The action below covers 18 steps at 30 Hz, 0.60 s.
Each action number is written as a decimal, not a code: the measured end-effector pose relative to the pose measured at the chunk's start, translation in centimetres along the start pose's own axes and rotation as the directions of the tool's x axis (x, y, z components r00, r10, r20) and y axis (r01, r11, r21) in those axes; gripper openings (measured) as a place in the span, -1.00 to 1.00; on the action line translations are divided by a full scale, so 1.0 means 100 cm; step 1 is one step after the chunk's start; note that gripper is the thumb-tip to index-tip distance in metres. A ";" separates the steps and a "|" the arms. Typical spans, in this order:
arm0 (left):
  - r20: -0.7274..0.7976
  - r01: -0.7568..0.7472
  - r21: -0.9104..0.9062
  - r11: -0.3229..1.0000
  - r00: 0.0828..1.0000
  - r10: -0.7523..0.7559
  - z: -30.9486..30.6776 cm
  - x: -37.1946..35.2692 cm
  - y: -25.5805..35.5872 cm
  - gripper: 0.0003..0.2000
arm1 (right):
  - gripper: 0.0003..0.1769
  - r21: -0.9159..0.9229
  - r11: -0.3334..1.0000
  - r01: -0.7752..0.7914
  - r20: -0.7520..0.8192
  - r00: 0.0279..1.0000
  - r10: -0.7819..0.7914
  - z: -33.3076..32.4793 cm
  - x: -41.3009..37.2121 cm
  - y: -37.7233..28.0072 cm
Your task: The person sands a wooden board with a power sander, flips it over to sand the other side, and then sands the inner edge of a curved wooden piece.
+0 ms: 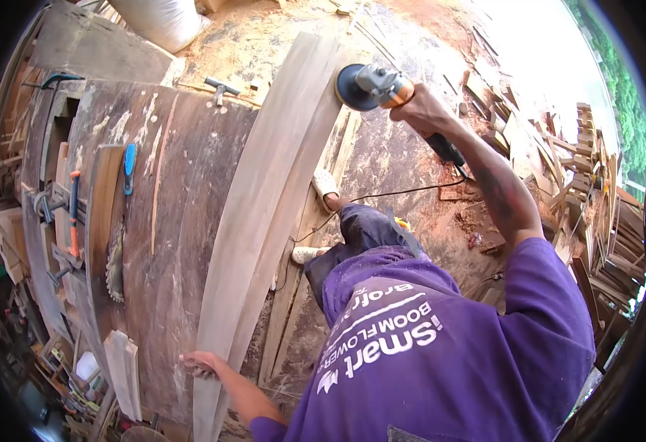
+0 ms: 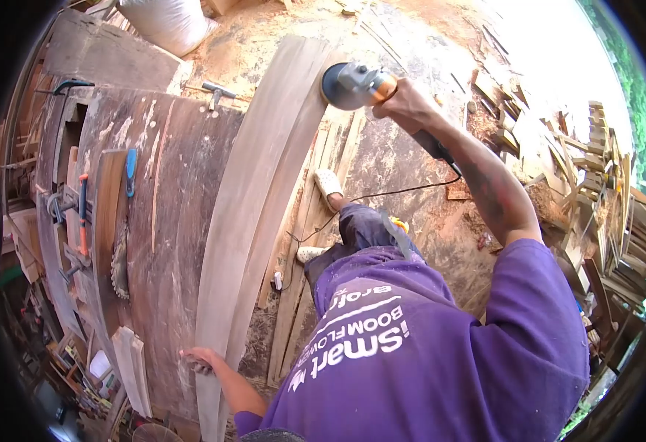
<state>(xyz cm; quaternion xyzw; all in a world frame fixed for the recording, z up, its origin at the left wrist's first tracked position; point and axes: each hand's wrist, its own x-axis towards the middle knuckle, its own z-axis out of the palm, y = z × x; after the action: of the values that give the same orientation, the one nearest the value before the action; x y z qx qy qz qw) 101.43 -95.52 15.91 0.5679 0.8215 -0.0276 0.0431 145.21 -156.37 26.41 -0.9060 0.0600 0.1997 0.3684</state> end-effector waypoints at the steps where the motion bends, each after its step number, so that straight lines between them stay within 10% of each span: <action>1: -0.005 0.004 0.001 1.000 1.000 -0.004 -0.002 0.002 -0.002 -0.21 | -0.66 0.006 0.999 0.043 0.017 0.999 -0.043 0.012 -0.006 0.003; 9: -0.042 -0.027 0.030 0.999 0.999 0.028 0.008 0.001 -0.004 -0.18 | -0.49 -0.341 0.931 0.130 0.414 0.910 0.025 0.072 -0.078 -0.051; 18: -0.050 -0.040 0.036 0.999 0.998 0.042 0.027 0.030 -0.019 -0.27 | -0.55 -0.265 0.964 -0.038 0.126 0.989 0.074 0.004 -0.010 -0.009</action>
<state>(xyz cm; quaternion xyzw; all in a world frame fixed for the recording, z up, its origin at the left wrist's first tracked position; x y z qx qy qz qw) 98.68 -93.68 12.88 0.5857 0.8100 -0.0266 0.0129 144.41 -155.49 27.19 -0.9290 0.0335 0.2770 0.2431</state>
